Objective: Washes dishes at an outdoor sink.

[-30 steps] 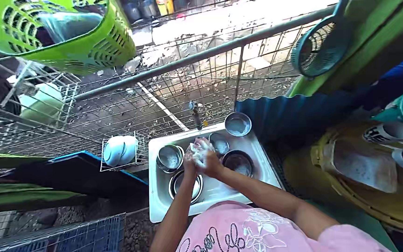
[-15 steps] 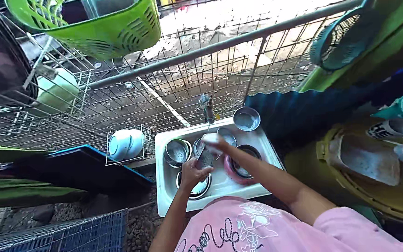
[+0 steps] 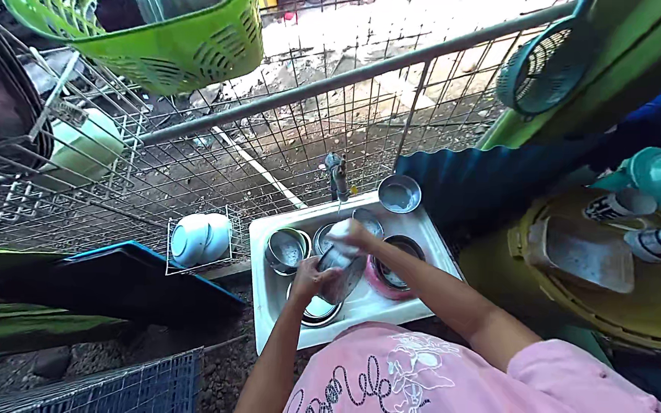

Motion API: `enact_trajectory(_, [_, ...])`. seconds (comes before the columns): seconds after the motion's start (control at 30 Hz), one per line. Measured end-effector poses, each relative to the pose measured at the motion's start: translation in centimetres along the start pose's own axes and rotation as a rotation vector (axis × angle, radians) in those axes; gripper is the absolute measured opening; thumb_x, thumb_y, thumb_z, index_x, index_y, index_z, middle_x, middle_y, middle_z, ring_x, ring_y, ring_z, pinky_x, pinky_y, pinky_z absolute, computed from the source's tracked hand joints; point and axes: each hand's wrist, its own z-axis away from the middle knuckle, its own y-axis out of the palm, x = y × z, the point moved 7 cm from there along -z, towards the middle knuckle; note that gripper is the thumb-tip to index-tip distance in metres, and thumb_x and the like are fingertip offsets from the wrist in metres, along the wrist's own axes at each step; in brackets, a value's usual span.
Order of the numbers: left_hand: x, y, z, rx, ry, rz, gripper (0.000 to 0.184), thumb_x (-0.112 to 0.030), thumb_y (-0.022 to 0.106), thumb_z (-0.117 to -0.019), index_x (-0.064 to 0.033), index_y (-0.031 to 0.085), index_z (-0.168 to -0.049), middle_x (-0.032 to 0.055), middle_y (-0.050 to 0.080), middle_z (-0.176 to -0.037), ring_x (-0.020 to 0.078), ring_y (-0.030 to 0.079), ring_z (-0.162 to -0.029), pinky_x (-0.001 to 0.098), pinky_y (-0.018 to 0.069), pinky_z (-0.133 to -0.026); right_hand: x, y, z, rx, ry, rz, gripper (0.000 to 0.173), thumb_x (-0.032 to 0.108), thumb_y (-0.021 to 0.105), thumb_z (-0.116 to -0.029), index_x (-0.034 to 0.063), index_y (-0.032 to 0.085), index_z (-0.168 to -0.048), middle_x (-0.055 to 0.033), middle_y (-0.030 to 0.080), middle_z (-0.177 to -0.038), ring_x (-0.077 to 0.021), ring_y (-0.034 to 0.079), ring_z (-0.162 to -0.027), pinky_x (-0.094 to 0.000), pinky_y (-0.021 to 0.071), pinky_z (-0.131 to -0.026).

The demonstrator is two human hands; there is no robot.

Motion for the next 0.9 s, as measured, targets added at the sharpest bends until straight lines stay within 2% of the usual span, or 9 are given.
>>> enact_trajectory(0.07, [0.0,0.8,-0.7,0.007,-0.073,0.019,0.032,-0.008,0.079,-0.0843,0.0084,0.069,-0.11,0.0187,0.07,-0.103,0.0227,0.067,-0.098,0.0422,0.0517,-0.094,3.1,1.3,1.0,0.109,-0.038,0.248,0.043,0.031,0.069,-0.0963,-0.0083,0.069,-0.115,-0.0273,0.07,-0.116,-0.0386,0.065,-0.116,-0.0569,0.0468,-0.104])
enact_trajectory(0.13, [0.3,-0.1,-0.7,-0.108,-0.122,0.275,0.017,-0.006,0.068,-0.0926,0.0057,0.066,-0.105,0.0084,0.069,-0.088,0.0122,0.066,-0.08,0.0322,0.0563,-0.079,2.1,0.0,0.2,0.02,-0.144,0.006,0.03,0.021,0.064,-0.0987,-0.006,0.072,-0.109,-0.0185,0.073,-0.106,-0.024,0.069,-0.102,-0.0433,0.0528,-0.097])
enact_trajectory(0.2, [1.6,-0.8,-0.6,-0.262,-0.243,0.714,0.028,-0.02,0.044,-0.1098,0.0022,0.057,-0.121,0.0099,0.069,-0.095,0.0155,0.069,-0.084,0.0357,0.0598,-0.078,-2.2,-1.5,-0.7,-0.071,-0.124,-0.254,0.034,0.02,0.048,-0.1065,-0.0048,0.07,-0.117,-0.0142,0.072,-0.11,-0.0141,0.066,-0.099,-0.0343,0.0524,-0.094])
enact_trajectory(0.3, [3.7,-1.1,-1.0,-0.521,-0.351,1.062,0.05,-0.044,0.033,-0.1111,-0.0065,0.047,-0.142,0.0149,0.063,-0.124,0.0241,0.063,-0.11,0.0475,0.0543,-0.091,-4.2,0.7,2.2,-0.244,-0.184,-0.11,0.046,0.018,0.044,-0.1065,-0.0101,0.054,-0.141,-0.0244,0.058,-0.144,-0.0252,0.053,-0.138,-0.0384,0.0385,-0.119])
enact_trajectory(0.43, [3.7,1.7,-1.6,-0.502,-0.31,0.943,0.043,-0.033,0.03,-0.1133,-0.0007,0.052,-0.132,0.0113,0.066,-0.106,0.016,0.065,-0.091,0.0366,0.0558,-0.081,2.1,5.8,4.9,-0.171,-0.479,0.266,0.043,0.015,0.054,-0.099,-0.0104,0.062,-0.133,-0.0276,0.057,-0.144,-0.0415,0.044,-0.145,-0.0581,0.0278,-0.124])
enact_trajectory(0.5, [3.0,3.0,-1.0,-0.406,-0.307,0.902,0.039,-0.029,0.03,-0.1133,-0.0019,0.053,-0.129,0.0089,0.066,-0.101,0.0137,0.065,-0.089,0.0348,0.0564,-0.079,3.0,3.8,2.9,-0.086,-0.45,0.245,0.039,0.018,0.054,-0.1,-0.0058,0.068,-0.128,-0.0213,0.065,-0.138,-0.0389,0.049,-0.142,-0.059,0.0264,-0.123])
enact_trajectory(0.67, [3.3,1.2,-1.5,-0.422,-0.199,0.919,0.047,-0.038,0.031,-0.1125,-0.0014,0.052,-0.134,0.0115,0.069,-0.109,0.0165,0.069,-0.097,0.0381,0.0592,-0.085,-4.0,-2.5,-0.9,-0.041,-0.005,-0.323,0.039,0.018,0.06,-0.1018,-0.0075,0.061,-0.131,-0.0183,0.068,-0.125,-0.017,0.064,-0.111,-0.0339,0.0498,-0.1])
enact_trajectory(0.8, [6.9,0.8,-3.7,-0.554,-0.116,0.917,0.049,-0.035,0.029,-0.1133,0.0029,0.056,-0.131,0.0125,0.068,-0.111,0.0152,0.066,-0.1,0.0364,0.0555,-0.09,-3.7,-3.1,1.0,-0.342,-0.089,-0.576,0.026,0.007,0.058,-0.0997,-0.0104,0.065,-0.118,-0.0147,0.071,-0.106,-0.0098,0.067,-0.095,-0.0274,0.0554,-0.089])
enact_trajectory(0.9, [7.8,3.6,-4.9,-0.092,-0.442,0.965,0.096,-0.074,0.0,-0.0982,-0.004,0.049,-0.141,0.0244,0.065,-0.12,0.0343,0.065,-0.104,0.0531,0.0544,-0.086,-1.5,-3.9,2.8,-0.499,-0.328,-0.2,0.027,0.013,0.071,-0.0919,-0.0113,0.071,-0.102,-0.0184,0.074,-0.096,-0.0186,0.072,-0.093,-0.0359,0.058,-0.091])
